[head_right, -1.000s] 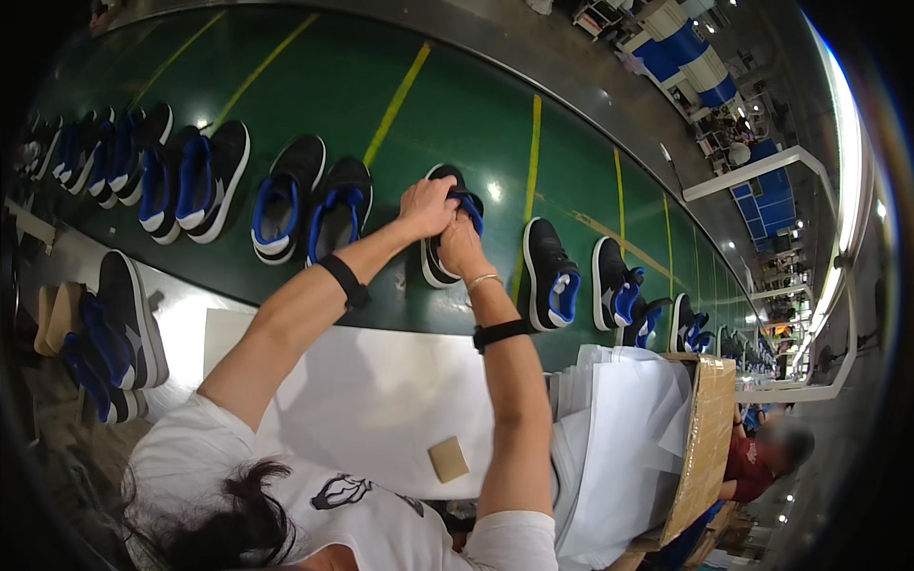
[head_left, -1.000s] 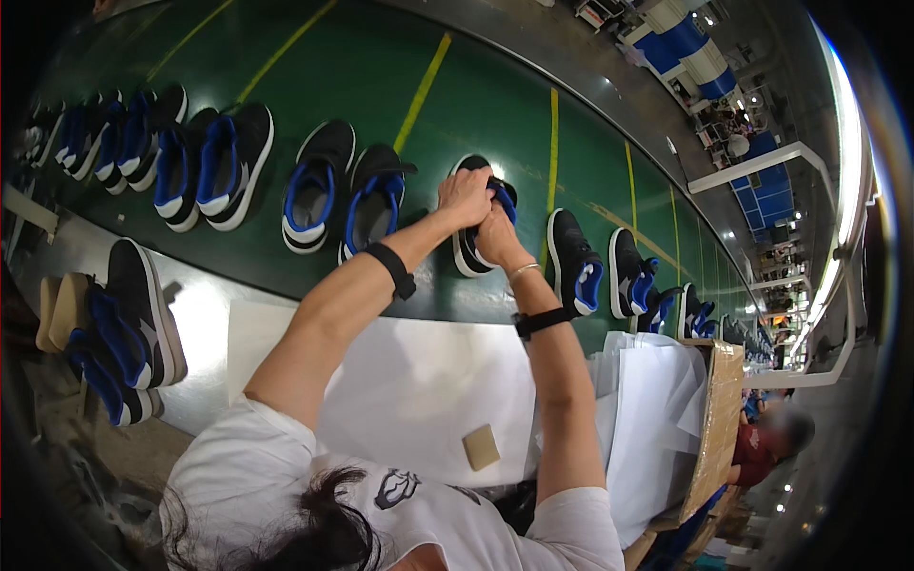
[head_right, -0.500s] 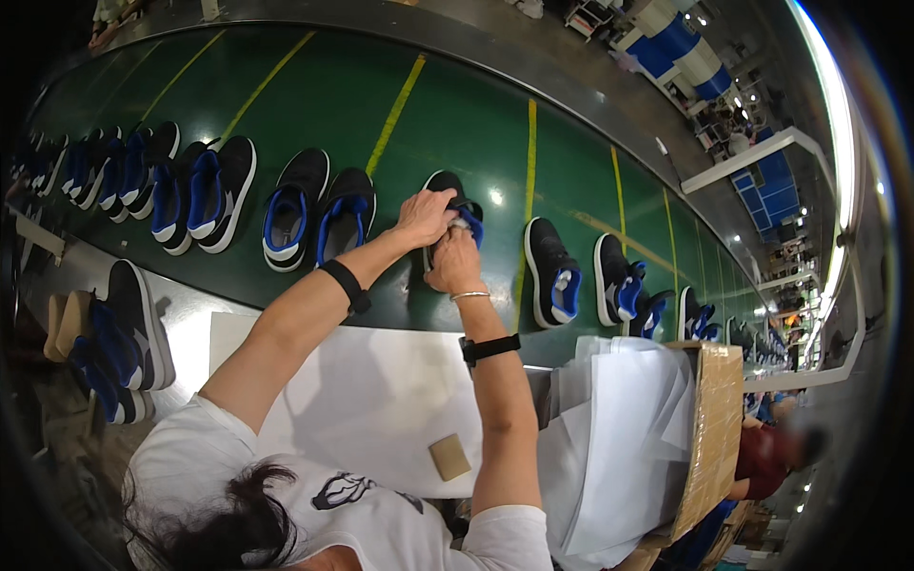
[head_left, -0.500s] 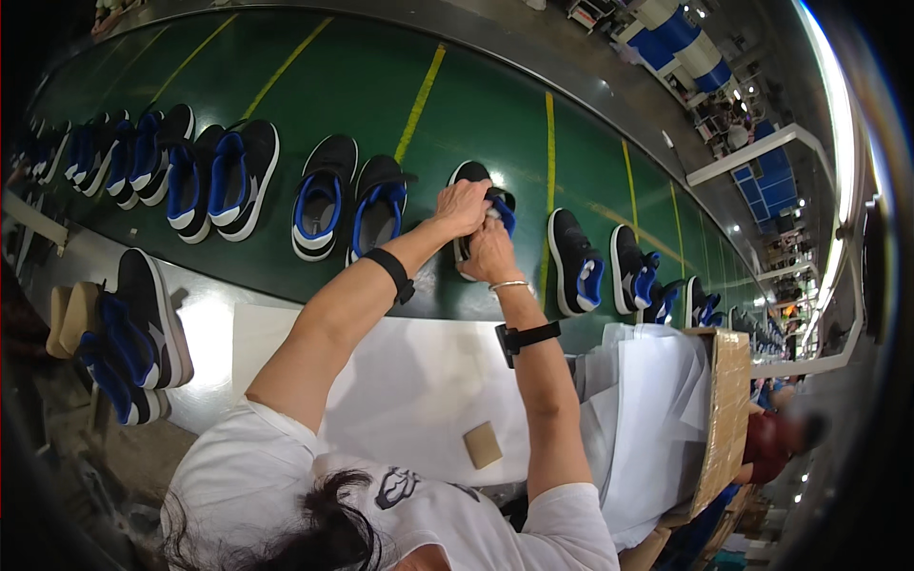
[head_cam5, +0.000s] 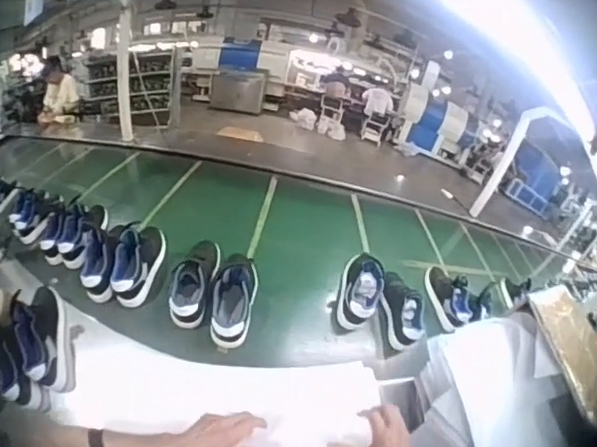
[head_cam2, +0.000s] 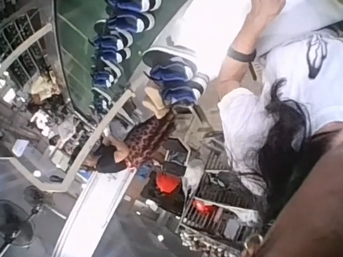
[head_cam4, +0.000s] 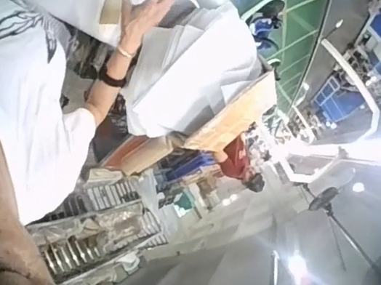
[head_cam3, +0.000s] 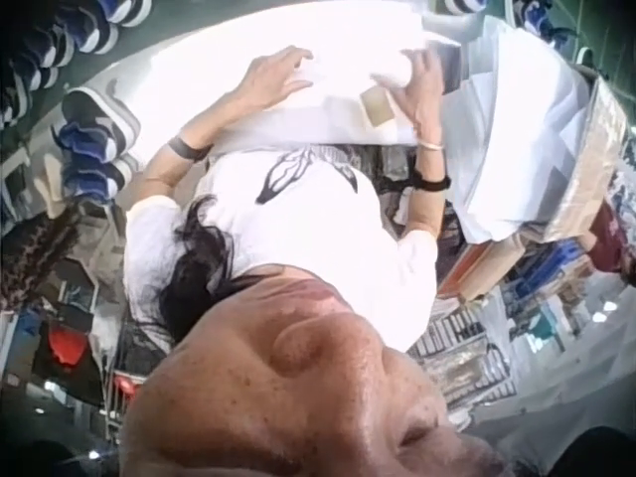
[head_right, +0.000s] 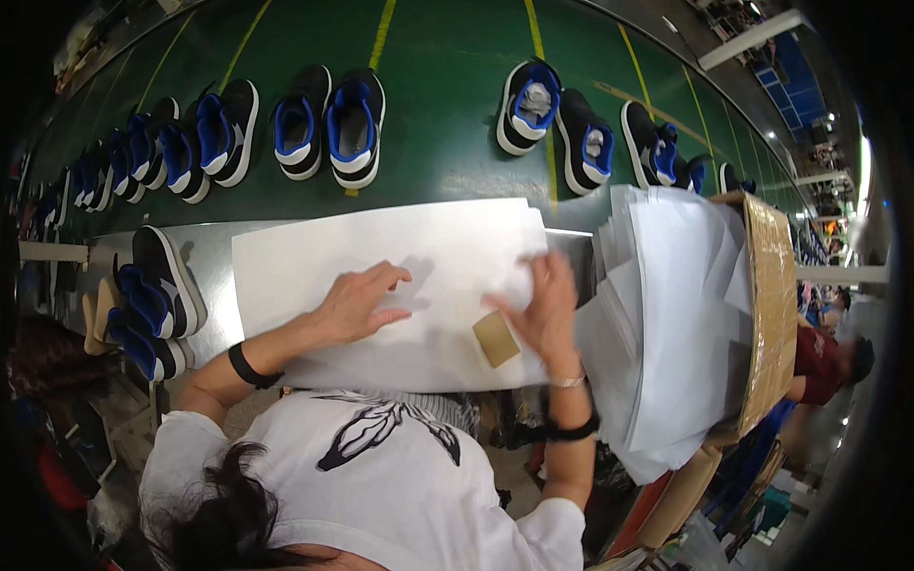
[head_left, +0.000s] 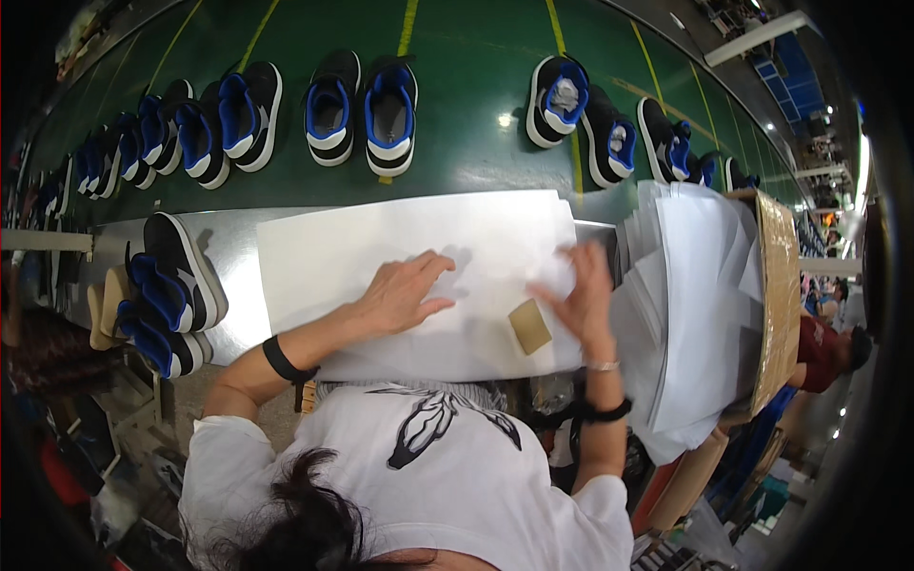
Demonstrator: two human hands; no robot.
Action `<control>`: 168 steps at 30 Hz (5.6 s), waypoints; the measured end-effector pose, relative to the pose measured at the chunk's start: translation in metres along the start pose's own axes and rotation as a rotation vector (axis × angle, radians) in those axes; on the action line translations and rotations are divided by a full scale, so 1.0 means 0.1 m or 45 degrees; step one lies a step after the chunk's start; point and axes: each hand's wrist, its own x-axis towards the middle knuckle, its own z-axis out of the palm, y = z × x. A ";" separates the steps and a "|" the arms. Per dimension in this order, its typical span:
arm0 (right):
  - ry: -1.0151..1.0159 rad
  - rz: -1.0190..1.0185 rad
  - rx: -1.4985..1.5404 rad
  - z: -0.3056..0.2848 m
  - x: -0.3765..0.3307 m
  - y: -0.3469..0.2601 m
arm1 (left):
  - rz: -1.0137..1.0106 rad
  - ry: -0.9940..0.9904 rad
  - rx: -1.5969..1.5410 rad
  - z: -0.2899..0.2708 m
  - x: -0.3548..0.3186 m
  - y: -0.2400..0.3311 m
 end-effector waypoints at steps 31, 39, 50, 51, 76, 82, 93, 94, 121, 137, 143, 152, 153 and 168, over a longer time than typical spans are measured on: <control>0.557 0.034 -0.111 0.76 -1.20 -0.48 | -0.312 0.078 0.071 0.51 -0.01 0.15; 0.578 0.167 0.396 0.86 -0.97 -0.83 | -0.372 0.100 -0.592 0.36 -0.21 -0.09; 0.603 0.512 0.692 0.68 -0.90 -0.40 | -0.553 0.228 -1.388 -0.01 -0.53 0.01; 0.677 0.547 0.920 0.59 -0.86 -0.39 | -0.554 0.211 -1.395 -0.01 -0.53 0.01; 0.252 -0.245 0.486 0.58 -0.29 -1.33 | -0.016 -0.029 -1.755 -0.19 -0.51 -0.28; 0.597 -0.270 0.795 0.46 0.11 -1.87 | 0.177 0.229 -1.198 -0.34 -0.15 -0.30; 1.176 -0.613 -0.316 -0.33 0.57 -1.62 | -0.198 0.591 -1.624 -0.55 -0.52 0.47; 1.123 -0.656 -0.200 -0.20 0.58 -1.69 | -0.288 0.425 -1.857 -0.50 -0.43 0.57; -0.239 0.156 1.655 0.32 0.36 -1.77 | 0.597 1.170 -0.439 -1.08 0.12 0.73; 0.316 0.242 0.748 0.04 0.67 -1.37 | 0.015 0.561 -0.374 -1.88 1.04 -0.69; -0.073 0.027 -0.184 0.16 1.30 -1.36 | 0.124 0.422 0.071 -1.67 1.69 -1.05; -0.407 0.255 -0.337 1.07 2.27 -1.21 | -0.033 0.410 -0.021 -1.53 1.86 -1.29; -0.396 0.123 -0.034 0.99 2.13 -1.03 | -0.002 0.396 -0.028 -1.49 1.85 -1.28; -0.397 -0.182 0.187 1.03 1.94 -1.04 | 0.198 0.585 0.219 -1.18 1.80 -1.35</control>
